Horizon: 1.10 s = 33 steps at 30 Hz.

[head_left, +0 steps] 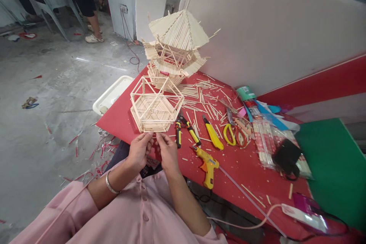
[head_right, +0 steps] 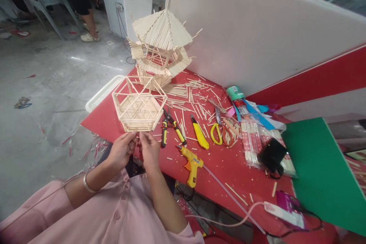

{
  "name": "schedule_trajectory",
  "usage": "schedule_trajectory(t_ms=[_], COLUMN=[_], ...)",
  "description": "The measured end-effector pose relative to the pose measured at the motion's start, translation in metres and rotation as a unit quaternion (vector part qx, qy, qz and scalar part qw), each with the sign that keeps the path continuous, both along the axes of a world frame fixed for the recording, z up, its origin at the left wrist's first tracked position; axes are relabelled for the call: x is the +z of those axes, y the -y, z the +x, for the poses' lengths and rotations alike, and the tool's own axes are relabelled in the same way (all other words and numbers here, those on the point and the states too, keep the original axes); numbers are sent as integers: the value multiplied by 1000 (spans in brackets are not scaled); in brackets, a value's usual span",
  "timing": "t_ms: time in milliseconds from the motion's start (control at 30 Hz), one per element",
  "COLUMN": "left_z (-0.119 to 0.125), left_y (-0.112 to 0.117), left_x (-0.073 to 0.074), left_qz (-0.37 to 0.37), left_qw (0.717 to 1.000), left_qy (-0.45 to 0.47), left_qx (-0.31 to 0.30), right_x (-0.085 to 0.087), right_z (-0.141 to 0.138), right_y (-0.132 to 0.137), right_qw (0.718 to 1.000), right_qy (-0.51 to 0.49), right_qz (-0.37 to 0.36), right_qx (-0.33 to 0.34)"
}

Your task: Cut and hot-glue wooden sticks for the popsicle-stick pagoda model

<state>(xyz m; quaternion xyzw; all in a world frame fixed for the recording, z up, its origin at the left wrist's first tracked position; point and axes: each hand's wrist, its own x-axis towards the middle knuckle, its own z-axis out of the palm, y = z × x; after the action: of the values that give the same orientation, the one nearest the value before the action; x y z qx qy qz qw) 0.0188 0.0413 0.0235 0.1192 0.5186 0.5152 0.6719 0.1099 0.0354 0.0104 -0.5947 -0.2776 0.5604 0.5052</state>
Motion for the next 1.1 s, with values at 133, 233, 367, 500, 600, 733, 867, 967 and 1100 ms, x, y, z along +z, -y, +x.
schedule_trajectory(t_ms=[133,233,367,500,600,733,867,967,1100], left_z=[-1,-1,-2,-2,-2,-1,-2,-3,-2], left_y=[0,1,1,2,3,5,7,8,9], left_x=[1,0,-2,-3,-5,-8,-8,-9,-10], left_qz=[-3,4,12,20,28,39,40,32,29], left_qw=[1000,1000,1000,1000,999,999,999,999,1000], left_qy=[-9,-11,-8,-9,-15,-12,-8,-2,-2], left_qx=[-12,-13,-13,-19,-20,-12,-7,-2,0], right_x=[5,13,19,12,4,-1,-1,-2,-3], right_z=[9,27,78,141,169,175,174,179,180], right_y=[21,45,78,102,107,101,95,97,97], right_qw=[998,974,900,781,808,847,864,883,873], right_qy=[46,206,422,610,566,495,478,450,464], right_qz=[17,80,99,0,-124,-177,-151,-132,-152], right_qx=[34,46,-45,-136,-110,-72,-49,-17,-6])
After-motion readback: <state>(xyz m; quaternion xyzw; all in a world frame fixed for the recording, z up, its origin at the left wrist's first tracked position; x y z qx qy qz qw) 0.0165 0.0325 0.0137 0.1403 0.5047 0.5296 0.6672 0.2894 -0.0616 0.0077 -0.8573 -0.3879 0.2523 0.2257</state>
